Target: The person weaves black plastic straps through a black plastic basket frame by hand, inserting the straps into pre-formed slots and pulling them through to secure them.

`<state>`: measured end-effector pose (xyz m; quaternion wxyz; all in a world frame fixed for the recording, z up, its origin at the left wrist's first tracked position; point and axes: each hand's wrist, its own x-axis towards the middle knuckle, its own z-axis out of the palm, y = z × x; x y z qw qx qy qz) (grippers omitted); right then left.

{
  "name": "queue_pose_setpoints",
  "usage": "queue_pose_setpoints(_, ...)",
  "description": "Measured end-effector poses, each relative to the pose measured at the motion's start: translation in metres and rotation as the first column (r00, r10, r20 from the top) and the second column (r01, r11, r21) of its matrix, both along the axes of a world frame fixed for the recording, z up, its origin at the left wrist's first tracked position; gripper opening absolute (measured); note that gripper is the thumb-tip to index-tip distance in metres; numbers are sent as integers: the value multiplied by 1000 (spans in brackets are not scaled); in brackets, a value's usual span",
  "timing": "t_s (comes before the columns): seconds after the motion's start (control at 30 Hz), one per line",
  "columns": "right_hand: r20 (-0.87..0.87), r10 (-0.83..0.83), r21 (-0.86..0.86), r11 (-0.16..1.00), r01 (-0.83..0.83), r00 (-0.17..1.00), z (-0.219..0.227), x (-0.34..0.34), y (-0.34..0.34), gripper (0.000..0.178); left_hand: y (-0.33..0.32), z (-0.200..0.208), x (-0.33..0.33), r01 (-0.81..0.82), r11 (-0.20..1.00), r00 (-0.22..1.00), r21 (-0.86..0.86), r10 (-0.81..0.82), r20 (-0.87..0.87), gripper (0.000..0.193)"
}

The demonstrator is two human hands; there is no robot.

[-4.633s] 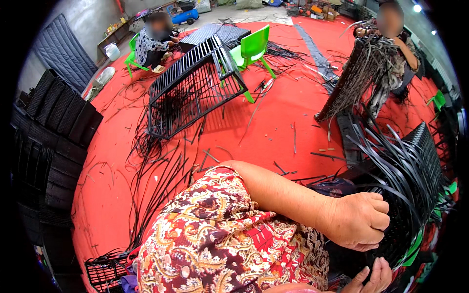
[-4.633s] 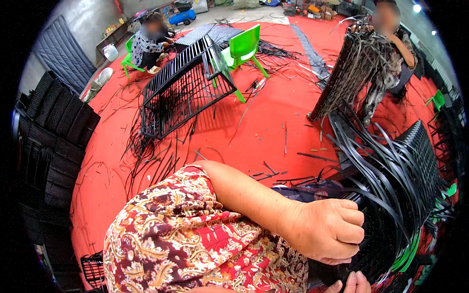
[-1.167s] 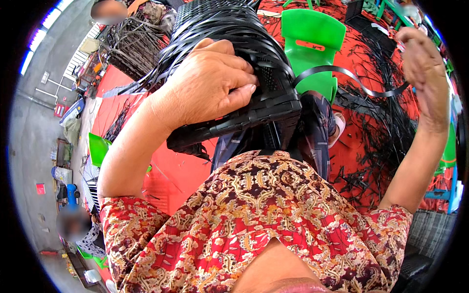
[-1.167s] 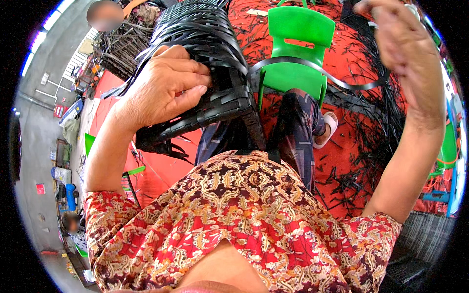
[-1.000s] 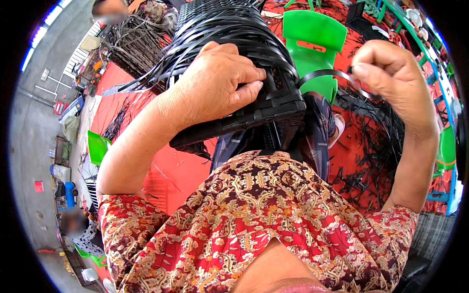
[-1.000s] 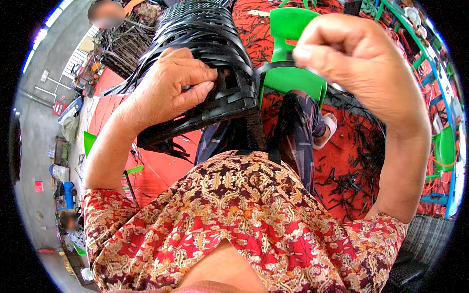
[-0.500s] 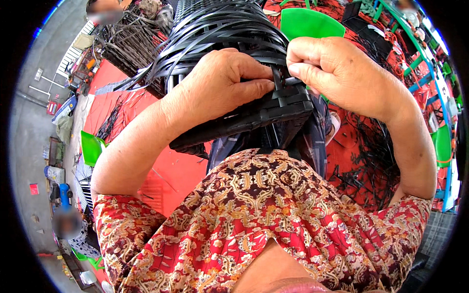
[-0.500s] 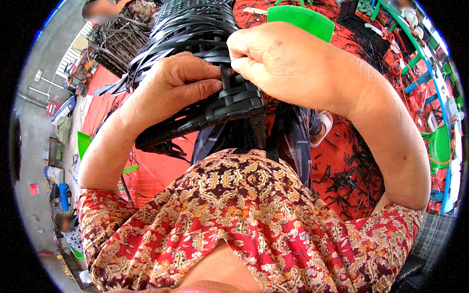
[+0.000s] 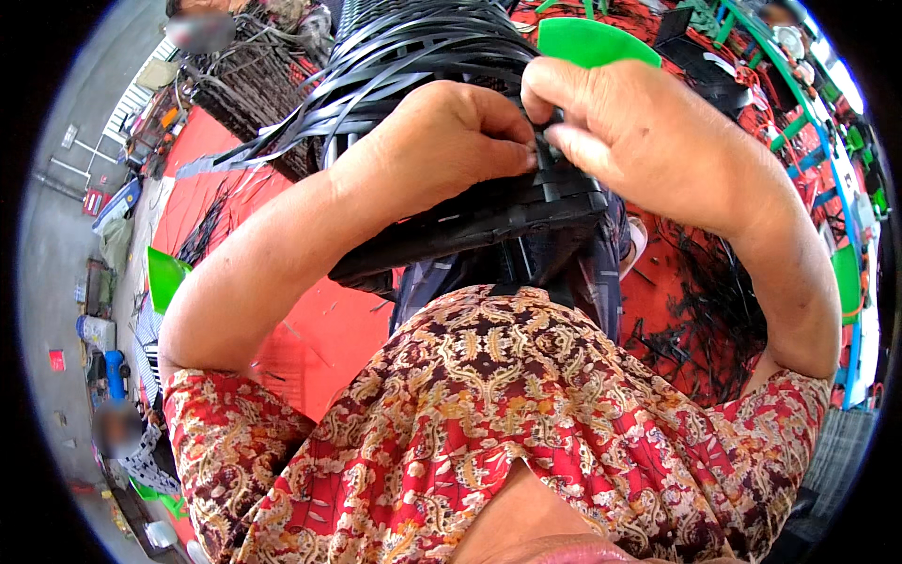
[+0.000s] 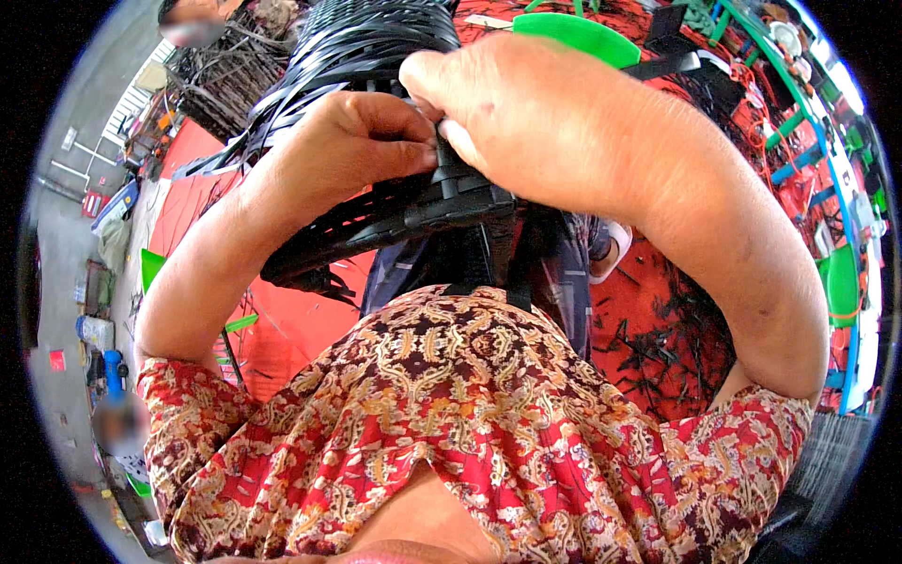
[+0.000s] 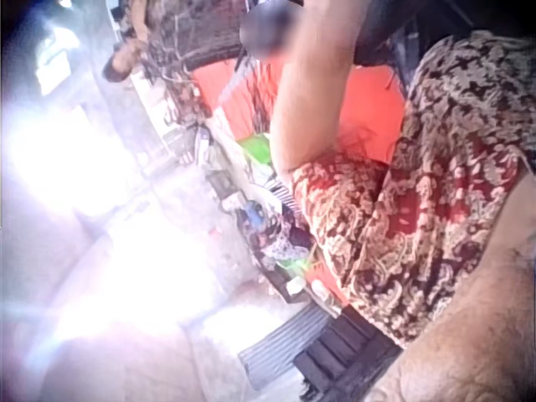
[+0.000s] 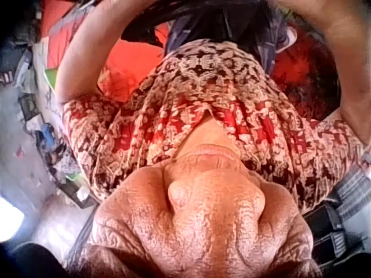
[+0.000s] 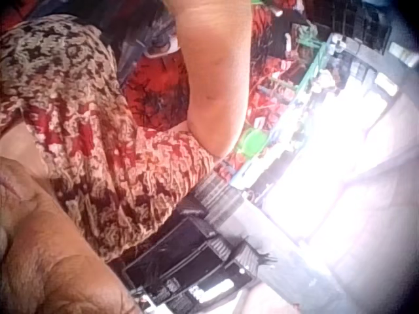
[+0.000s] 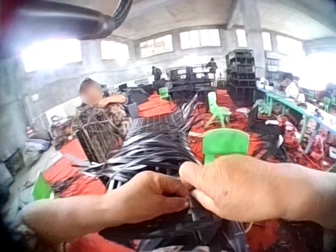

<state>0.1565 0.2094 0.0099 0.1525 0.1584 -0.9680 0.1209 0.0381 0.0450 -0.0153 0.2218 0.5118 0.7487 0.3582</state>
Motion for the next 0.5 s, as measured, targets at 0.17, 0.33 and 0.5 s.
queue_pose_setpoints(0.17, 127, 14, -212, 977, 14, 992, 20, 1, 11, 9, -4, 3, 4, -67, 997, 989, -34, 71, 134, 8)
queue_pose_setpoints(0.33, 135, 46, -99, 995, -33, 990, 42, 13, 22, 17, -4, 11, 4, -74, 994, 986, -76, 84, 145, 8)
queue_pose_setpoints(0.5, 206, -48, -190, 978, 89, 977, 46, 12, 14, 18, -6, 8, 1, -104, 995, 951, -14, 103, 292, 9)
